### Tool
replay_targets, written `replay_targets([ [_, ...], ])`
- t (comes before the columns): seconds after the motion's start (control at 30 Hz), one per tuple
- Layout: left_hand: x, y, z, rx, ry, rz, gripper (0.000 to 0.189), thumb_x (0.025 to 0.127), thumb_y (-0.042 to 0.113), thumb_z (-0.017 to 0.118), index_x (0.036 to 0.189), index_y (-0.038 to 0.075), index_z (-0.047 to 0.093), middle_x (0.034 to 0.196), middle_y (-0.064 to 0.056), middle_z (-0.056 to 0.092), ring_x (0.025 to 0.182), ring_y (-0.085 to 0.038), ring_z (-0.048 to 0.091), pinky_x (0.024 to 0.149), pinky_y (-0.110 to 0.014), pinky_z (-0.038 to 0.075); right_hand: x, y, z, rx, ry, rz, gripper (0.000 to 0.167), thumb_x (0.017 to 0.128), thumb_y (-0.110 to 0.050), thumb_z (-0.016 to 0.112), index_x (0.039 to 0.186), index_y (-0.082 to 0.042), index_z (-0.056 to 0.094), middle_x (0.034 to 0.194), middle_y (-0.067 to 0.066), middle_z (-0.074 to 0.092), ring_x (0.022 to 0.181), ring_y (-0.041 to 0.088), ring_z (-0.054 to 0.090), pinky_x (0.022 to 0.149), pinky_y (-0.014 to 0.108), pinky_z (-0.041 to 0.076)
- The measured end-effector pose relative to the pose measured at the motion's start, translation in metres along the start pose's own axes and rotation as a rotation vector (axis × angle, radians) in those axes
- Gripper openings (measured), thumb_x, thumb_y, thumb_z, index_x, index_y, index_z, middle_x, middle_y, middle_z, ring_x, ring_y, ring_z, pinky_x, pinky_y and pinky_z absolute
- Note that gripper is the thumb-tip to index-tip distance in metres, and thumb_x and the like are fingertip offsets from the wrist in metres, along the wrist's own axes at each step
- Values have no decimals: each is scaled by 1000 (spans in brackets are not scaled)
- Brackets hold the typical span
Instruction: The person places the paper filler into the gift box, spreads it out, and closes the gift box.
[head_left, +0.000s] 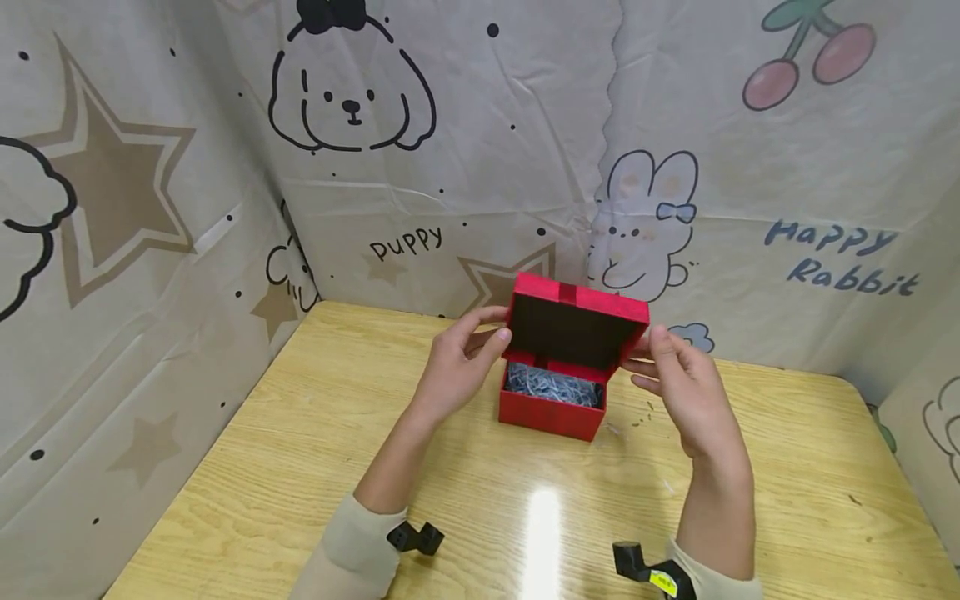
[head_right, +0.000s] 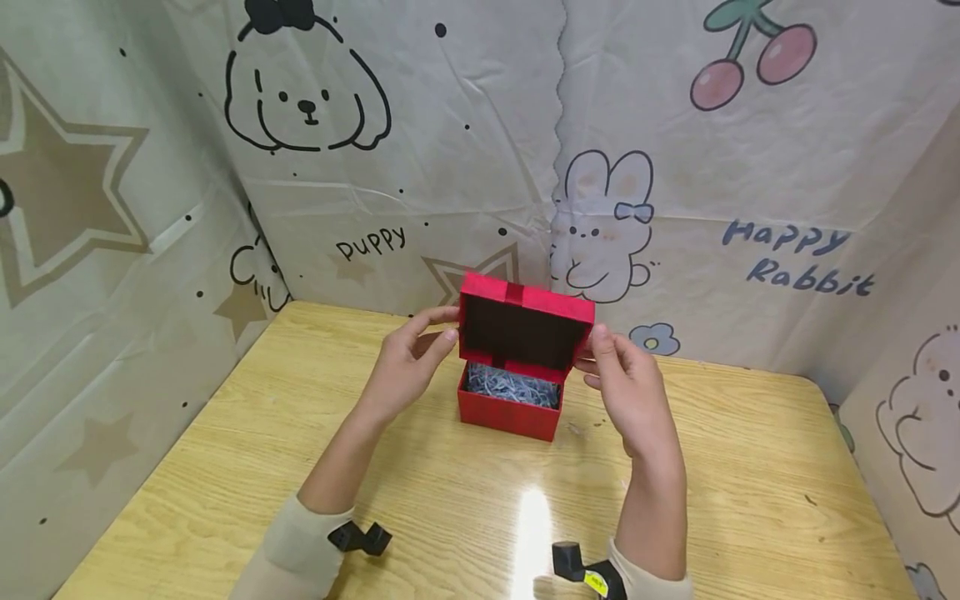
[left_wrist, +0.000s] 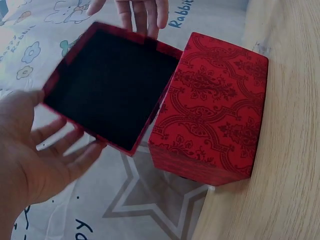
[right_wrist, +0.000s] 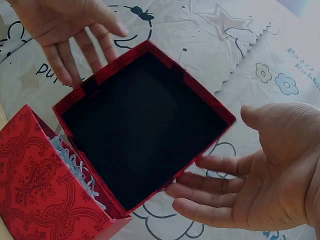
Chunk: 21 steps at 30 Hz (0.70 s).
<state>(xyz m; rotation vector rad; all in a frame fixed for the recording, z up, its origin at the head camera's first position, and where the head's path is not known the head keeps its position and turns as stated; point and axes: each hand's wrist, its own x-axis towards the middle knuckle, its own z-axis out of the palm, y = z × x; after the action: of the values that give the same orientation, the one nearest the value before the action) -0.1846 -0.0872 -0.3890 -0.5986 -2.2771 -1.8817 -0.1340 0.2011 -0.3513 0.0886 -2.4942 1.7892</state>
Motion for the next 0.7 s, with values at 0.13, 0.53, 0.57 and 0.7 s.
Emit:
replay_targets([
  [0.13, -1, 2, 1, -8, -59, 39, 35, 104, 21, 70, 136, 9, 63, 141, -8, 62, 133, -28, 63, 108, -42, 52, -1, 1, -2, 3, -8, 11, 60, 114, -46, 42, 147, 4, 47, 141, 26, 57, 124, 35, 65, 100, 28, 56],
  [0.53, 0, -6, 2, 184, -78, 121, 58, 103, 34, 72, 156, 26, 51, 156, 6, 52, 138, -26, 58, 115, -42, 46, 0, 7, 0, -131, -116, -54, 58, 101, -31, 75, 153, -13, 56, 143, 18, 57, 125, 40, 65, 92, 37, 59],
  [0.57, 0, -7, 2, 209, -84, 115, 56, 103, 33, 73, 154, 25, 53, 154, 6, 54, 138, -24, 58, 115, -42, 46, 1, 9, 0, -135, -119, -53, 58, 100, -29, 77, 151, -12, 57, 144, 18, 57, 126, 41, 64, 92, 37, 60],
  [0.7, 1, -13, 3, 299, -111, 78, 49, 98, 27, 80, 143, 22, 62, 148, 2, 62, 138, -20, 58, 115, -42, 46, 7, 21, 2, -167, -135, -43, 61, 93, -21, 85, 146, -6, 58, 147, 19, 55, 136, 48, 57, 101, 46, 56],
])
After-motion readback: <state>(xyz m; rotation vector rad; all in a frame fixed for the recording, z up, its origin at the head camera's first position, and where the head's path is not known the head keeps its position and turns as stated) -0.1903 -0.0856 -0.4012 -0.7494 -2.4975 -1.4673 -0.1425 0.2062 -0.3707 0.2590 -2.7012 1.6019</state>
